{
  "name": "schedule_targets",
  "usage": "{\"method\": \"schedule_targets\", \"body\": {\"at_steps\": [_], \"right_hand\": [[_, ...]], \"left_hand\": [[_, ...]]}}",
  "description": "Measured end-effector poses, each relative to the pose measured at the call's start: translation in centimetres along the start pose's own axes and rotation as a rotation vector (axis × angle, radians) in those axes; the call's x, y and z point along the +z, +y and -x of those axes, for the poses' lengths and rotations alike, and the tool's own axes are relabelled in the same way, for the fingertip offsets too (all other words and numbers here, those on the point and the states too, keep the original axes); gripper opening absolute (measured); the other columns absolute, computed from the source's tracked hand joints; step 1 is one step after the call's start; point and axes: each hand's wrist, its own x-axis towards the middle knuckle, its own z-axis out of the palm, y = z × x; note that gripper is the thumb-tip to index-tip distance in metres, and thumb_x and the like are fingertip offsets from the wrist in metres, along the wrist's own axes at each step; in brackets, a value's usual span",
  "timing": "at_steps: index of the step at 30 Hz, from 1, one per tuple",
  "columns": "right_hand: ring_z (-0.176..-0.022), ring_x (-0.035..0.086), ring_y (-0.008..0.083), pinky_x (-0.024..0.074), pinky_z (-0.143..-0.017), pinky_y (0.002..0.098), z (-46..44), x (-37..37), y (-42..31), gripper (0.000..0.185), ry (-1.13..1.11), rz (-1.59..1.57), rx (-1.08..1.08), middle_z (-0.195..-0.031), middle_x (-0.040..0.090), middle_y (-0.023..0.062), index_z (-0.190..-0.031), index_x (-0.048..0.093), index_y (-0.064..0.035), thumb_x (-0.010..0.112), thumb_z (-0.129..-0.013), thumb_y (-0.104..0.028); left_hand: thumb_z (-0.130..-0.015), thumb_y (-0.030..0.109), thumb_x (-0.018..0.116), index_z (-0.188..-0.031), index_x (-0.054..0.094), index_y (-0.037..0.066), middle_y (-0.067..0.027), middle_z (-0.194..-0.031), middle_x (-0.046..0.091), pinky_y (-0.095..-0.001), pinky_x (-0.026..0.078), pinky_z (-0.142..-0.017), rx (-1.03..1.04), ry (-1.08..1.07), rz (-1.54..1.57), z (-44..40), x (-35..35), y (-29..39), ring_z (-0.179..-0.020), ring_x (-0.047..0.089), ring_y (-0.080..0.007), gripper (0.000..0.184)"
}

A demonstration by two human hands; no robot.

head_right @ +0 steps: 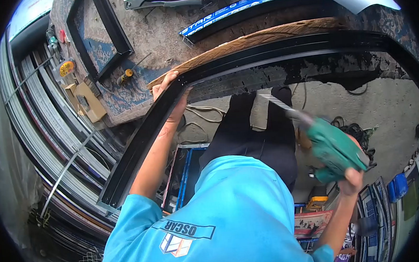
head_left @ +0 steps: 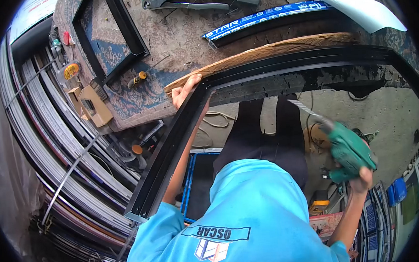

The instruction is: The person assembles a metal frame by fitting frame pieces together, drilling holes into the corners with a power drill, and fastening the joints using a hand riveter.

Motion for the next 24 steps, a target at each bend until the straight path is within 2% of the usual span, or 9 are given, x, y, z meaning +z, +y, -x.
{"method": "schedule_targets", "body": {"at_steps": [1, 3, 5, 8, 10, 17, 24], "right_hand": [[-0.11, 0.071, 0.0294, 0.0604, -0.095, 0.0435, -1.9, 2.7, -0.4, 0.103, 0.044, -0.042, 0.033, -0.13, 0.065, 0.0209, -0.144, 0.051, 0.0076, 0.087, -0.069, -0.053], [-0.109, 0.071, 0.0235, 0.0563, -0.099, 0.0392, -6.4, 9.3, -4.2, 0.095, -0.168, 0.164, 0.057, -0.119, 0.071, 0.0153, -0.136, 0.059, 0.0089, 0.089, -0.069, -0.052], [-0.1, 0.068, 0.0167, 0.0545, -0.09, 0.0323, -10.0, 13.1, -5.8, 0.082, -0.305, 0.298, -0.015, -0.112, 0.072, 0.0112, -0.131, 0.063, 0.0076, 0.086, -0.071, -0.043], [-0.097, 0.067, 0.0162, 0.0542, -0.088, 0.0317, -13.1, 16.0, -7.1, 0.072, -0.39, 0.39, 0.031, -0.108, 0.073, 0.0106, -0.128, 0.065, 0.0062, 0.084, -0.074, -0.038], [-0.095, 0.067, 0.0154, 0.0538, -0.086, 0.0313, -14.2, 17.3, -7.2, 0.064, -0.396, 0.443, -0.024, -0.104, 0.073, 0.0101, -0.123, 0.067, 0.0059, 0.082, -0.077, -0.036], [-0.089, 0.066, 0.0155, 0.0544, -0.081, 0.0316, -16.4, 18.8, -7.4, 0.062, -0.414, 0.439, 0.042, -0.099, 0.072, 0.0098, -0.121, 0.069, 0.006, 0.081, -0.079, -0.039], [-0.092, 0.068, 0.0179, 0.0557, -0.084, 0.0332, -16.8, 19.0, -7.1, 0.066, -0.415, 0.465, 0.069, -0.101, 0.073, 0.0121, -0.121, 0.068, 0.0073, 0.081, -0.078, -0.041]], "left_hand": [[-0.08, 0.032, 0.092, -0.127, 0.065, 0.009, -0.0073, -0.122, 0.074, -0.0355, 0.05, -0.085, -0.002, -0.002, -0.014, 0.1, 0.0, 0.0, -0.107, 0.073, -0.0237, 0.059], [-0.08, 0.032, 0.092, -0.128, 0.065, 0.009, -0.007, -0.122, 0.074, -0.0353, 0.049, -0.085, -0.019, 0.003, 0.004, 0.1, 0.1, 0.1, -0.108, 0.072, -0.023, 0.059], [-0.08, 0.029, 0.092, -0.128, 0.065, 0.009, -0.0061, -0.123, 0.074, -0.0348, 0.048, -0.085, -0.013, 0.004, -0.005, 0.3, 0.1, 0.0, -0.107, 0.073, -0.0219, 0.058], [-0.081, 0.026, 0.092, -0.127, 0.066, 0.009, -0.0052, -0.123, 0.074, -0.0346, 0.047, -0.084, 0.013, 0.023, -0.001, 0.5, 0.3, -0.4, -0.105, 0.073, -0.0195, 0.056], [-0.08, 0.025, 0.092, -0.127, 0.066, 0.009, -0.0045, -0.123, 0.074, -0.0344, 0.046, -0.083, -0.005, 0.018, 0.037, 0.9, 0.4, -0.9, -0.103, 0.073, -0.0182, 0.055], [-0.079, 0.02, 0.092, -0.126, 0.066, 0.01, -0.0022, -0.123, 0.075, -0.0322, 0.041, -0.079, -0.091, -0.004, 0.141, 2.2, 0.8, -1.9, -0.096, 0.074, -0.0142, 0.054], [-0.08, 0.017, 0.09, -0.125, 0.065, 0.01, -0.0039, -0.121, 0.077, -0.0312, 0.041, -0.079, -0.137, 0.007, 0.181, 1.9, 0.8, -1.6, -0.101, 0.074, -0.0122, 0.052]]}}
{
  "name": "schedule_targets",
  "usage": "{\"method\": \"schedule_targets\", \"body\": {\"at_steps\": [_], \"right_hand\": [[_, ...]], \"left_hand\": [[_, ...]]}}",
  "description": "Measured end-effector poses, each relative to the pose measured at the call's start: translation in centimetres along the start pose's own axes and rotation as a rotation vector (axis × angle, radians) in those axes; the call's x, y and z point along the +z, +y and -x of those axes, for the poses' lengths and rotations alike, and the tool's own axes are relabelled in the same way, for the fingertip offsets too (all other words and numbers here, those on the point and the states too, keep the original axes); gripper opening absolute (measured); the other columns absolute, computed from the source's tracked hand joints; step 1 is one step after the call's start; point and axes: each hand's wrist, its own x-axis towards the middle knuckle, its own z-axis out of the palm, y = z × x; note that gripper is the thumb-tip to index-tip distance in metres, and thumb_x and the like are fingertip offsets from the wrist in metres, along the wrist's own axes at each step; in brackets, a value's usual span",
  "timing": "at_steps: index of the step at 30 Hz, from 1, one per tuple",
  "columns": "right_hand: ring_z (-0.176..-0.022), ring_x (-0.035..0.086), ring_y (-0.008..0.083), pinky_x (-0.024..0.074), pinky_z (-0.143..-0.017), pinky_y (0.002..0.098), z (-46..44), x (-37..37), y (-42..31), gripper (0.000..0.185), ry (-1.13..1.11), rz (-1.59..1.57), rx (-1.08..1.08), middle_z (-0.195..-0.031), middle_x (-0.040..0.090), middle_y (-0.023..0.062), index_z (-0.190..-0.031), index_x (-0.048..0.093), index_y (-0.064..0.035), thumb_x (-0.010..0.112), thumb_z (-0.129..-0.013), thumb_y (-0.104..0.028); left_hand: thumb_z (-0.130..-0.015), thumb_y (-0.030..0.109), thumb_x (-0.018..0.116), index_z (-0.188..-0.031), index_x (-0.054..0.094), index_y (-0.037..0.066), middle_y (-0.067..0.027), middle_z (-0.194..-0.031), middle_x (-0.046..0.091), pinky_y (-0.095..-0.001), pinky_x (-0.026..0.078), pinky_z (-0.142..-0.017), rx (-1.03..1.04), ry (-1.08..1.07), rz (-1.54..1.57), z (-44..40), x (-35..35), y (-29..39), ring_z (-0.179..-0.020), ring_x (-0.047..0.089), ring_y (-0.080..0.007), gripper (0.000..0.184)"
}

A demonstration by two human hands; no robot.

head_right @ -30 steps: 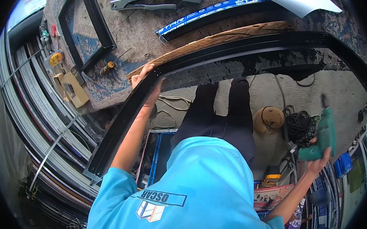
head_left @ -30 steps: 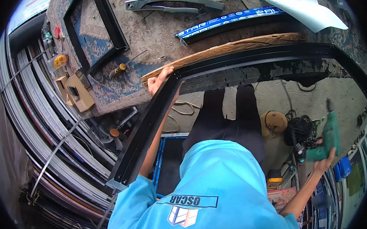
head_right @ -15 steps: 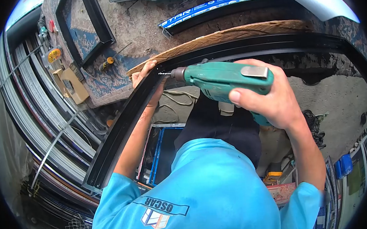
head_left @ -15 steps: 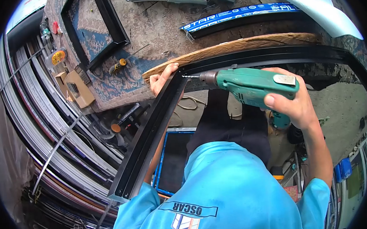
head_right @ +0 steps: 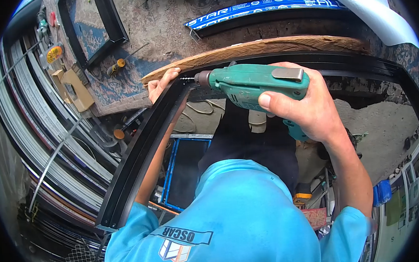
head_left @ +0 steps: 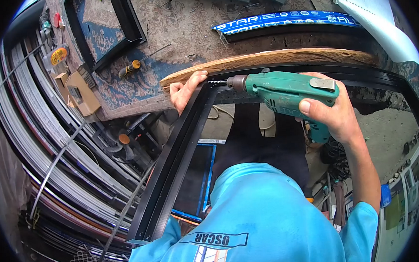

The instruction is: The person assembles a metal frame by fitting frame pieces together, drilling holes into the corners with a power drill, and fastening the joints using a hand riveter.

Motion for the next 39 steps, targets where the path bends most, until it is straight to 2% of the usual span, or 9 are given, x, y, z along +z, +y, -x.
{"method": "schedule_targets", "body": {"at_steps": [6, 12, 15, 17, 21, 23, 30, 37, 39], "right_hand": [[-0.095, 0.07, 0.0211, 0.0561, -0.086, 0.0354, -0.2, -0.1, 0.2, 0.073, 0.01, 0.018, -0.009, -0.104, 0.073, 0.0158, -0.123, 0.067, 0.0084, 0.081, -0.074, -0.043], [-0.095, 0.07, 0.0209, 0.056, -0.087, 0.0348, -0.7, -0.6, -0.2, 0.073, -0.022, 0.095, -0.025, -0.104, 0.073, 0.0151, -0.124, 0.066, 0.0089, 0.082, -0.073, -0.041], [-0.097, 0.07, 0.0206, 0.0562, -0.089, 0.0343, -0.6, -0.8, -0.3, 0.072, -0.071, 0.059, 0.089, -0.106, 0.074, 0.0145, -0.126, 0.066, 0.0085, 0.082, -0.074, -0.038], [-0.099, 0.07, 0.0203, 0.0564, -0.09, 0.0342, -0.5, -0.5, 0.6, 0.071, -0.029, 0.09, -0.098, -0.107, 0.074, 0.0143, -0.128, 0.065, 0.0077, 0.082, -0.074, -0.036], [-0.1, 0.071, 0.0205, 0.0564, -0.092, 0.0342, -0.5, -0.5, 0.5, 0.071, -0.03, 0.102, -0.097, -0.108, 0.074, 0.0143, -0.129, 0.066, 0.0064, 0.082, -0.074, -0.037], [-0.1, 0.071, 0.0202, 0.0562, -0.092, 0.034, -0.5, -0.6, 0.3, 0.07, -0.039, 0.125, -0.11, -0.109, 0.074, 0.0139, -0.128, 0.067, 0.006, 0.082, -0.073, -0.035], [-0.097, 0.071, 0.0176, 0.0563, -0.091, 0.0327, -0.5, -0.1, -1.2, 0.066, -0.058, 0.319, -0.262, -0.107, 0.075, 0.0129, -0.128, 0.066, 0.0048, 0.081, -0.071, -0.026], [-0.095, 0.073, 0.0185, 0.0571, -0.089, 0.0328, -0.9, -0.1, -1.9, 0.067, -0.109, 0.39, -0.328, -0.104, 0.076, 0.014, -0.128, 0.066, 0.0053, 0.081, -0.07, -0.024], [-0.093, 0.074, 0.0194, 0.058, -0.088, 0.0335, -0.9, 0.0, -1.9, 0.067, -0.123, 0.459, -0.422, -0.104, 0.076, 0.0154, -0.128, 0.065, 0.0055, 0.082, -0.069, -0.022]], "left_hand": [[-0.081, 0.015, 0.089, -0.126, 0.064, 0.009, -0.0037, -0.121, 0.078, -0.0308, 0.041, -0.079, 0.014, -0.009, 0.002, 0.0, 0.1, -0.2, -0.105, 0.073, -0.0114, 0.052], [-0.08, 0.013, 0.087, -0.117, 0.072, 0.009, -0.0019, -0.123, 0.076, -0.0312, 0.04, -0.076, 0.034, -0.002, -0.023, 0.2, 0.3, -0.2, -0.108, 0.072, -0.0104, 0.041], [-0.079, 0.012, 0.086, -0.113, 0.074, 0.009, -0.0013, -0.124, 0.076, -0.0314, 0.039, -0.076, 0.024, 0.018, -0.036, 0.0, 0.4, 0.1, -0.109, 0.071, -0.0095, 0.036], [-0.08, 0.012, 0.085, -0.117, 0.073, 0.009, -0.0023, -0.122, 0.077, -0.031, 0.039, -0.075, 0.042, 0.028, -0.05, -0.1, 0.4, 0.1, -0.105, 0.072, -0.0087, 0.039], [-0.079, 0.011, 0.084, -0.121, 0.071, 0.008, -0.0035, -0.118, 0.079, -0.0304, 0.038, -0.074, -0.012, 0.089, 0.05, -0.4, 0.7, 0.4, -0.098, 0.073, -0.008, 0.044], [-0.079, 0.011, 0.084, -0.125, 0.068, 0.007, -0.0045, -0.115, 0.08, -0.0301, 0.036, -0.073, 0.041, 0.108, 0.023, -0.4, 1.0, 0.1, -0.092, 0.073, -0.0077, 0.05], [-0.077, 0.01, 0.085, -0.125, 0.068, 0.007, -0.0043, -0.117, 0.079, -0.0314, 0.035, -0.07, 0.048, 0.096, 0.049, -0.5, 0.9, -0.2, -0.089, 0.072, -0.0083, 0.05], [-0.074, 0.009, 0.083, -0.123, 0.068, 0.007, -0.0036, -0.118, 0.079, -0.0312, 0.034, -0.069, 0.068, 0.104, 0.001, -0.4, 1.0, -0.2, -0.087, 0.072, -0.0079, 0.051], [-0.074, 0.009, 0.082, -0.123, 0.068, 0.007, -0.0033, -0.118, 0.078, -0.0311, 0.034, -0.068, 0.043, 0.098, 0.031, -0.4, 0.8, -0.1, -0.087, 0.072, -0.0076, 0.051]]}}
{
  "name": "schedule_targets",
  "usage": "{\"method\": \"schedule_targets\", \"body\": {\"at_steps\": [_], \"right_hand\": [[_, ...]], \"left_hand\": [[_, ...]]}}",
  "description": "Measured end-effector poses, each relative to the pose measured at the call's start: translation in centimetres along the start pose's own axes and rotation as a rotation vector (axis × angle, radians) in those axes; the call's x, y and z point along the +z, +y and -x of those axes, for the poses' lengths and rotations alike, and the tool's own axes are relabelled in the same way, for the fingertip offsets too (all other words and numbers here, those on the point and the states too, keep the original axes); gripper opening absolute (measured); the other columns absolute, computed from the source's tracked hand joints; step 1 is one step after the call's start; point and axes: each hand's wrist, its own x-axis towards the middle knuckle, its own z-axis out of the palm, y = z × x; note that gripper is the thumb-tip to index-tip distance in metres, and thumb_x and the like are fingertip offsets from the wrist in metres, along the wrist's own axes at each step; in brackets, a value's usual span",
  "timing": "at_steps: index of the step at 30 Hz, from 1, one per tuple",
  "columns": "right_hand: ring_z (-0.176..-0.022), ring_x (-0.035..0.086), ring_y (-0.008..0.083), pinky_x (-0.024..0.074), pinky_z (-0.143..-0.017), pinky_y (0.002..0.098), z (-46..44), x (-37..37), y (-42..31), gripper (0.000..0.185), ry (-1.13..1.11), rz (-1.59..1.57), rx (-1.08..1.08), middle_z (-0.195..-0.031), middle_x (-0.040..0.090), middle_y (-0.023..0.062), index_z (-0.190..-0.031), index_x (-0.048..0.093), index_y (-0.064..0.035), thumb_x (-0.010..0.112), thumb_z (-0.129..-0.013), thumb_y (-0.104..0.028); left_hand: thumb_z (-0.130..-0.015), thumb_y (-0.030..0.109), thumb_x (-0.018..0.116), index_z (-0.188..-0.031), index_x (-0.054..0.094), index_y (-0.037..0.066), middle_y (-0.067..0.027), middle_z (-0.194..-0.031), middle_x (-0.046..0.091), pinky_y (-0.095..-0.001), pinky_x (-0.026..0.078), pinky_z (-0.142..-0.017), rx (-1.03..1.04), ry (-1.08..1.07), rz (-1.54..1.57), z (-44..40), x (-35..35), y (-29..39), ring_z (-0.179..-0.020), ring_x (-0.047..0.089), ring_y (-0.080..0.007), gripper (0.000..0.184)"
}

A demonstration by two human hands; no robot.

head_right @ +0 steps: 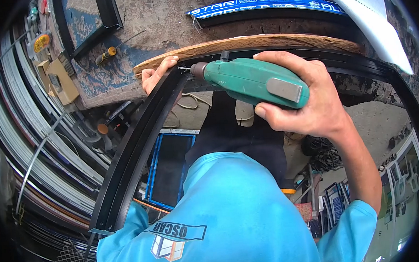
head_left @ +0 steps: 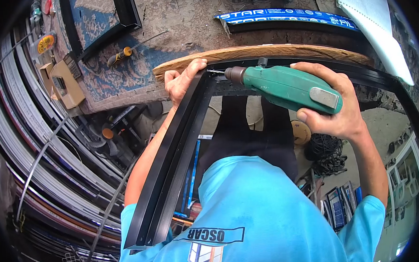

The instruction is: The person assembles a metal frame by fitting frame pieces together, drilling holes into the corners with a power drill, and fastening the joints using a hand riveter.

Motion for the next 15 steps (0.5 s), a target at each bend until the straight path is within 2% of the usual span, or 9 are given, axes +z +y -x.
{"method": "schedule_targets", "body": {"at_steps": [7, 11, 15], "right_hand": [[-0.089, 0.077, 0.0241, 0.0594, -0.084, 0.0342, -0.19, 0.02, 0.36, 0.067, -0.017, 0.038, -0.101, -0.101, 0.077, 0.016, -0.127, 0.064, 0.0058, 0.084, -0.067, -0.018], [-0.09, 0.077, 0.0265, 0.0595, -0.083, 0.0351, -0.47, -0.27, 0.28, 0.069, -0.027, 0.074, -0.13, -0.101, 0.076, 0.0167, -0.128, 0.064, 0.0054, 0.084, -0.066, -0.018], [-0.093, 0.078, 0.0294, 0.0601, -0.085, 0.0367, -0.56, -0.3, 0.2, 0.071, -0.043, 0.104, -0.15, -0.107, 0.076, 0.0184, -0.129, 0.064, 0.0052, 0.085, -0.065, -0.018]], "left_hand": [[-0.074, 0.009, 0.083, -0.122, 0.069, 0.007, -0.0032, -0.118, 0.079, -0.0312, 0.034, -0.069, 0.029, -0.022, -0.016, 0.04, -0.03, -0.38, -0.088, 0.072, -0.0069, 0.05], [-0.074, 0.006, 0.081, -0.12, 0.07, 0.007, -0.0018, -0.118, 0.078, -0.0309, 0.034, -0.07, 0.013, 0.03, 0.008, -0.03, 0.3, -0.11, -0.091, 0.072, -0.0065, 0.047], [-0.074, 0.005, 0.081, -0.12, 0.07, 0.007, -0.0014, -0.117, 0.078, -0.0309, 0.034, -0.071, 0.046, -0.013, -0.037, 0.26, 0.11, -0.33, -0.092, 0.072, -0.0059, 0.047]]}}
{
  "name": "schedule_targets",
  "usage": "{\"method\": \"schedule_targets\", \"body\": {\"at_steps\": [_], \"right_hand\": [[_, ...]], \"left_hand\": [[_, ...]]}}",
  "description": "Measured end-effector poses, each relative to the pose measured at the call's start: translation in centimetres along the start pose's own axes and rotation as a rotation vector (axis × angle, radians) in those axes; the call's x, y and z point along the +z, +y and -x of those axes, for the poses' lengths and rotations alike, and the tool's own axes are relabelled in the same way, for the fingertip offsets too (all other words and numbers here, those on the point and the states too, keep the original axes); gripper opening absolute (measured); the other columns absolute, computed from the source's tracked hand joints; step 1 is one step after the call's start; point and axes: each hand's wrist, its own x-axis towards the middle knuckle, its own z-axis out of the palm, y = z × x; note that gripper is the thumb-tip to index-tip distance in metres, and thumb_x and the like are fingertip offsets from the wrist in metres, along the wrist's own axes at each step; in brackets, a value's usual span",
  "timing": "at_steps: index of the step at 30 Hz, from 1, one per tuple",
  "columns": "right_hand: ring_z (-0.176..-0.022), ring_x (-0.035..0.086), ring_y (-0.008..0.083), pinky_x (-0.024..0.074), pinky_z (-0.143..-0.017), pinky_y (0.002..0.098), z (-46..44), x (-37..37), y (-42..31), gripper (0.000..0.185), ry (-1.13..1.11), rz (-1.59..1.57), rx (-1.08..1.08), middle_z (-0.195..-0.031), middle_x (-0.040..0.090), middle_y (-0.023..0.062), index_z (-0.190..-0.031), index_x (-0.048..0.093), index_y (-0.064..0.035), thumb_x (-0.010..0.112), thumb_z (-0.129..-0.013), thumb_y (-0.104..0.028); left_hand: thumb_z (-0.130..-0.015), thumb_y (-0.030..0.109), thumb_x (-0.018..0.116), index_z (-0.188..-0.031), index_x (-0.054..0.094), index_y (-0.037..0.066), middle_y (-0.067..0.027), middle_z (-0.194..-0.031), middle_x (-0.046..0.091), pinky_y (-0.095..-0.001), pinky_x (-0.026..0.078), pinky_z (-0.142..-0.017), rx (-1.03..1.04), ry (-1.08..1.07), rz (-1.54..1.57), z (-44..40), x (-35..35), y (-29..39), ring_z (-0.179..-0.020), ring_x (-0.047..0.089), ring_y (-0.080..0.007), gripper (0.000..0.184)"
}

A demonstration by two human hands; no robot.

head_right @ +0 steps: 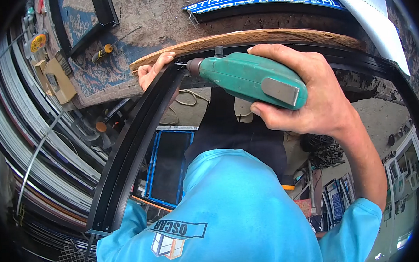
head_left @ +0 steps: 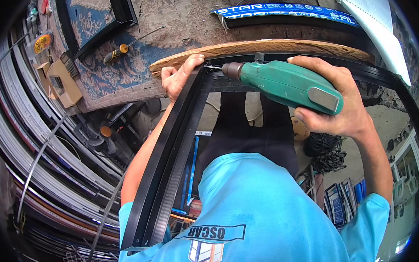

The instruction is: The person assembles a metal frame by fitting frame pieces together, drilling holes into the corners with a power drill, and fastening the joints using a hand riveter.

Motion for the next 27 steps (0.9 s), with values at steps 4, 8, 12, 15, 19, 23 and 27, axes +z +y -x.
{"method": "schedule_targets", "body": {"at_steps": [4, 8, 12, 15, 19, 23, 27], "right_hand": [[-0.096, 0.077, 0.0317, 0.0607, -0.086, 0.0383, 0.0, 0.1, -0.2, 0.071, -0.007, 0.015, -0.001, -0.111, 0.075, 0.0199, -0.129, 0.064, 0.0056, 0.085, -0.065, -0.018], [-0.093, 0.077, 0.034, 0.0606, -0.084, 0.0386, -0.6, 0.0, -1.5, 0.069, -0.002, 0.073, -0.024, -0.107, 0.075, 0.0198, -0.128, 0.064, 0.0049, 0.085, -0.065, -0.016], [-0.093, 0.076, 0.0324, 0.0594, -0.085, 0.0387, -1.1, -0.5, -2.7, 0.071, -0.058, 0.112, 0.025, -0.106, 0.074, 0.0189, -0.13, 0.063, 0.0042, 0.083, -0.065, -0.018], [-0.096, 0.076, 0.0294, 0.0587, -0.09, 0.0382, -1.1, -0.6, -2.9, 0.076, -0.098, 0.155, 0.037, -0.111, 0.074, 0.0182, -0.134, 0.062, 0.0052, 0.081, -0.065, -0.02], [-0.096, 0.076, 0.0307, 0.0588, -0.089, 0.0385, -0.9, -0.3, -2.8, 0.076, -0.076, 0.196, 0.003, -0.109, 0.075, 0.0181, -0.133, 0.062, 0.0048, 0.081, -0.064, -0.02], [-0.096, 0.076, 0.0282, 0.0589, -0.089, 0.0379, -0.6, -0.1, -2.1, 0.075, -0.065, 0.189, 0.012, -0.109, 0.075, 0.0177, -0.133, 0.063, 0.0048, 0.081, -0.065, -0.02], [-0.088, 0.075, 0.0196, 0.0591, -0.086, 0.0337, 0.3, 0.0, -0.5, 0.065, -0.001, -0.048, 0.12, -0.098, 0.076, 0.0157, -0.126, 0.066, 0.0078, 0.083, -0.072, -0.022]], "left_hand": [[-0.073, 0.006, 0.083, -0.121, 0.07, 0.007, -0.0019, -0.116, 0.079, -0.0305, 0.034, -0.072, -0.037, 0.008, 0.033, 0.1, 0.3, 0.0, -0.093, 0.072, -0.0057, 0.05], [-0.074, 0.006, 0.084, -0.122, 0.07, 0.006, -0.0029, -0.115, 0.079, -0.0301, 0.034, -0.073, -0.068, 0.026, 0.067, 0.0, 0.5, 0.0, -0.091, 0.071, -0.0057, 0.05], [-0.082, 0.013, 0.081, -0.124, 0.071, 0.013, -0.0034, -0.117, 0.08, -0.0306, 0.033, -0.072, -0.119, 0.022, 0.065, -0.2, 0.2, 0.5, -0.09, 0.074, -0.0076, 0.044], [-0.081, 0.013, 0.082, -0.125, 0.071, 0.014, -0.0036, -0.117, 0.08, -0.0305, 0.033, -0.072, -0.102, 0.045, 0.073, -0.1, 0.3, 0.3, -0.088, 0.074, -0.0077, 0.045], [-0.08, 0.012, 0.082, -0.12, 0.072, 0.011, -0.0023, -0.116, 0.079, -0.0303, 0.035, -0.073, -0.085, 0.005, 0.029, -0.2, 0.2, 0.4, -0.089, 0.072, -0.0072, 0.041], [-0.079, 0.01, 0.082, -0.109, 0.075, 0.01, 0.0004, -0.116, 0.079, -0.0305, 0.037, -0.073, -0.087, -0.033, -0.006, -0.4, -0.2, 0.7, -0.093, 0.072, -0.0069, 0.031], [-0.078, 0.008, 0.082, -0.103, 0.077, 0.011, 0.0007, -0.115, 0.079, -0.0306, 0.037, -0.073, -0.092, -0.029, -0.036, -0.5, -0.1, 0.6, -0.096, 0.073, -0.007, 0.026]]}}
